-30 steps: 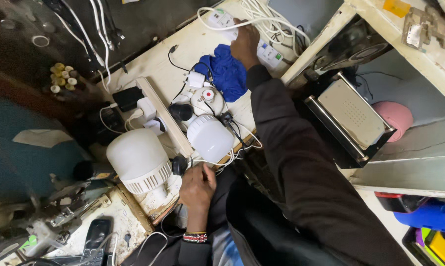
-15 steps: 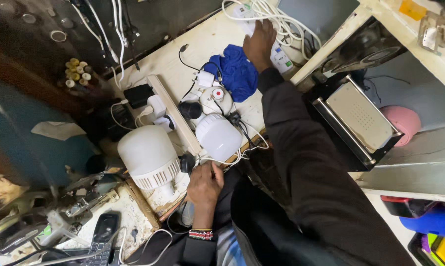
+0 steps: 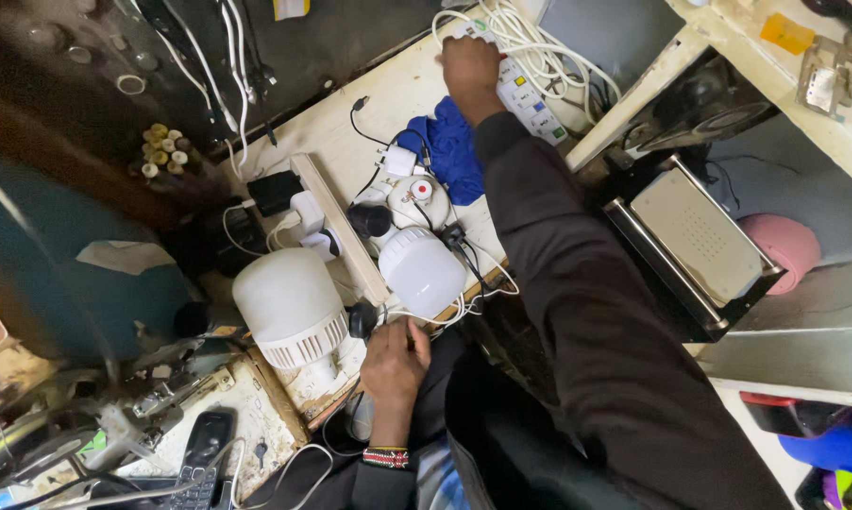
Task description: The person cleans a cluttered workbench using a blue cloth, wiping down various electronic components and wires. They handle a white LED bulb, a power strip, and a black mouse, moving them around to clean the surface underneath.
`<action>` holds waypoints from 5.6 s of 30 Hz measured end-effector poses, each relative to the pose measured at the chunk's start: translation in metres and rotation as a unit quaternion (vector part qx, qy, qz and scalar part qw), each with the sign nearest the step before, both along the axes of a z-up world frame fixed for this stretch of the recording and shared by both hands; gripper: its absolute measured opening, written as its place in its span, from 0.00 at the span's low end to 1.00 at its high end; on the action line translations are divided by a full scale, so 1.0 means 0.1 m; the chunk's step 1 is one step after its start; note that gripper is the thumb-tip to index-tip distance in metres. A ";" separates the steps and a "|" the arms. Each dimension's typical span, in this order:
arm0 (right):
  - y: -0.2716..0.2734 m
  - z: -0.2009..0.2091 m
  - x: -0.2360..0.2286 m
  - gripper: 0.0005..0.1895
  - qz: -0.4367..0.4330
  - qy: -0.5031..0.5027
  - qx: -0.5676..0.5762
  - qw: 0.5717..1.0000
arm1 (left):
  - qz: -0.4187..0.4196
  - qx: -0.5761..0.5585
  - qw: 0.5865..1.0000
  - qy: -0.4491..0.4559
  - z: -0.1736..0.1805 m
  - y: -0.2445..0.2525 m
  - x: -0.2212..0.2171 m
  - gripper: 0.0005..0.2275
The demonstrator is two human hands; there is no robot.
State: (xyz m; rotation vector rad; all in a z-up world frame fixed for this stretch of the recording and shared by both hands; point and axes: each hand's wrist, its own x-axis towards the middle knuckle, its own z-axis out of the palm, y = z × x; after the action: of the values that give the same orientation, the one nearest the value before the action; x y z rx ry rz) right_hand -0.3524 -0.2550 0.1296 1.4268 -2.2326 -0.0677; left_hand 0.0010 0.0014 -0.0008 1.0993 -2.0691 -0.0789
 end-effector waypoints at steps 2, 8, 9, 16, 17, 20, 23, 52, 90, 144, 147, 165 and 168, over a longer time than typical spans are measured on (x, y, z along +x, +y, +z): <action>-0.13 0.08 -0.20 0.13 0.007 0.068 -0.092 0.993 | -0.002 -0.010 1.000 -0.004 0.00 -0.01 -0.01 0.05; 0.00 0.13 -0.73 0.20 -0.151 -0.101 -0.301 0.936 | 0.003 -0.008 1.000 -0.022 -0.03 -0.02 -0.01 0.05; -0.01 0.10 -0.78 0.20 -0.150 -0.103 -0.301 0.936 | 0.003 -0.008 1.000 -0.023 0.00 -0.02 -0.02 0.05; -0.08 -0.08 -1.01 0.22 -0.281 -0.289 -0.236 0.884 | 0.010 -0.019 0.999 -0.038 0.10 -0.04 -0.03 0.06; -0.10 -0.13 -1.04 0.18 -0.277 -0.285 -0.249 0.883 | 0.007 -0.018 0.999 -0.044 0.09 -0.04 -0.02 0.06; -0.20 -0.18 -1.23 0.22 -0.283 -0.207 -0.260 0.900 | 0.015 -0.024 0.998 -0.062 0.13 -0.06 -0.04 0.09; -0.10 -0.29 -1.29 0.26 -0.146 -0.241 -0.344 0.895 | 0.014 -0.019 0.998 -0.061 0.16 -0.06 -0.05 0.09; -0.28 -0.26 -0.71 0.18 -0.010 0.020 -0.126 0.992 | 0.029 -0.025 0.995 -0.087 0.22 -0.06 -0.07 0.11; 0.96 -0.69 0.51 0.14 0.139 -0.336 -0.118 0.924 | 0.087 -0.094 0.991 -0.028 -0.06 -0.05 -0.08 0.07; 0.84 0.28 1.14 0.35 0.084 -0.471 0.187 0.858 | -0.094 0.041 0.988 0.113 0.09 0.04 0.17 0.05; 0.85 0.37 1.03 0.17 0.040 -0.565 0.110 0.817 | -0.080 0.040 0.991 0.101 0.05 0.05 0.16 0.04; 1.64 1.32 0.61 0.25 0.448 -0.535 -0.159 0.699 | -0.058 0.016 0.996 0.072 0.09 0.03 0.09 0.05; 1.56 1.08 0.56 0.28 0.343 -0.249 -0.183 0.887 | -0.065 0.032 0.994 0.084 0.13 0.04 0.10 0.06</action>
State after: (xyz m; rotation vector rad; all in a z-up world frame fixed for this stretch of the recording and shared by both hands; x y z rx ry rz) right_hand -0.2964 -0.0992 0.2380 2.0664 -1.7881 0.9981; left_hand 0.0113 0.0050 0.0123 0.9593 -1.9951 -0.2943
